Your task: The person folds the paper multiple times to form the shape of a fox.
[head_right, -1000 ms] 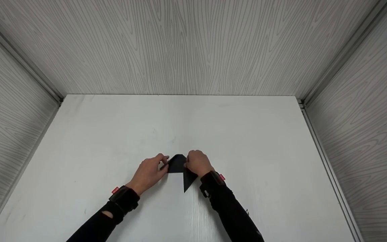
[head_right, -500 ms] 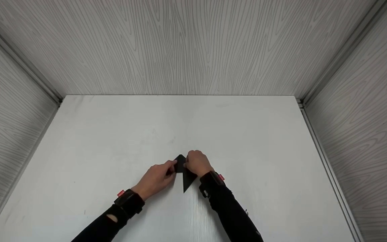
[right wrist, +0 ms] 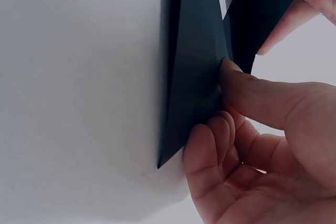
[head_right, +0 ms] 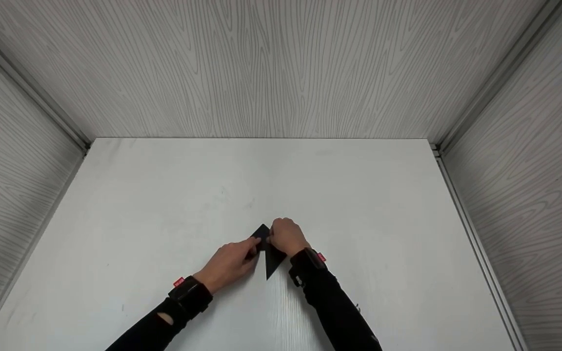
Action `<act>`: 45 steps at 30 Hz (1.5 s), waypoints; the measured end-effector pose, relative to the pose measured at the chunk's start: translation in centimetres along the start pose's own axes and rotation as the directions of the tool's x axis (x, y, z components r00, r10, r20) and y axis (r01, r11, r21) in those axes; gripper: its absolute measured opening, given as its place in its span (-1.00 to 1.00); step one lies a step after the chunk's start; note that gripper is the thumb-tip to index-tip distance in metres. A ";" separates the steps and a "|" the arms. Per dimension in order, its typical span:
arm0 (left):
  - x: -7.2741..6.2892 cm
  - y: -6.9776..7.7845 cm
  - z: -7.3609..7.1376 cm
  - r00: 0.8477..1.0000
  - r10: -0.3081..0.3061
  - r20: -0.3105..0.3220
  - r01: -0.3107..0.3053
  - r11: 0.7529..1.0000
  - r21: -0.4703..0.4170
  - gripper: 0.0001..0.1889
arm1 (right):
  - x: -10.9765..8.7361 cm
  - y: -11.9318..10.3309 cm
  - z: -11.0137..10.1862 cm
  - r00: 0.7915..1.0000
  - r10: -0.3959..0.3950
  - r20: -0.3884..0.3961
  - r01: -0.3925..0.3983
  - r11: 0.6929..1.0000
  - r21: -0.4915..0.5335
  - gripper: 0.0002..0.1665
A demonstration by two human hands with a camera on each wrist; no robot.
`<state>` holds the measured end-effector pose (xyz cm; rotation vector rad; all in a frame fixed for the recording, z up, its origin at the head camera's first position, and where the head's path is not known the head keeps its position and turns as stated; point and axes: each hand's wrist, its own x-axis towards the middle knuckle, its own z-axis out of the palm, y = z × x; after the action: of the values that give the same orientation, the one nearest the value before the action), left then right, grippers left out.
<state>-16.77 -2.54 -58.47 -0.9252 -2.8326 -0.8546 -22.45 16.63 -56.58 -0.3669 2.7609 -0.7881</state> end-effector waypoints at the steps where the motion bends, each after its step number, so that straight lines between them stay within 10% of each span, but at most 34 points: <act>1: 0.0 0.0 0.1 1.000 0.004 0.003 -0.004 1.000 0.005 -0.87 | 0.0 0.0 0.0 1.000 -0.001 0.000 0.001 1.000 -0.001 -0.88; 15: 0.1 0.4 0.7 0.999 0.002 0.038 -0.007 0.990 0.142 -0.92 | -0.2 0.1 -0.1 0.999 -0.035 -0.005 0.035 0.999 0.013 -0.86; 29: -0.3 0.8 1.0 0.996 0.027 0.079 -0.045 0.970 0.237 -0.56 | -0.1 0.3 0.0 1.000 -0.029 0.006 0.029 0.999 0.023 -0.84; 45: -0.9 0.3 1.0 0.982 0.106 0.154 -0.132 0.976 0.173 -0.88 | -0.1 0.4 0.1 0.998 -0.067 -0.011 0.067 0.998 0.009 -0.85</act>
<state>-15.77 -2.32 -59.36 -1.1584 -2.8754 -0.5249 -22.37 16.91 -56.87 -0.4563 2.7666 -0.8213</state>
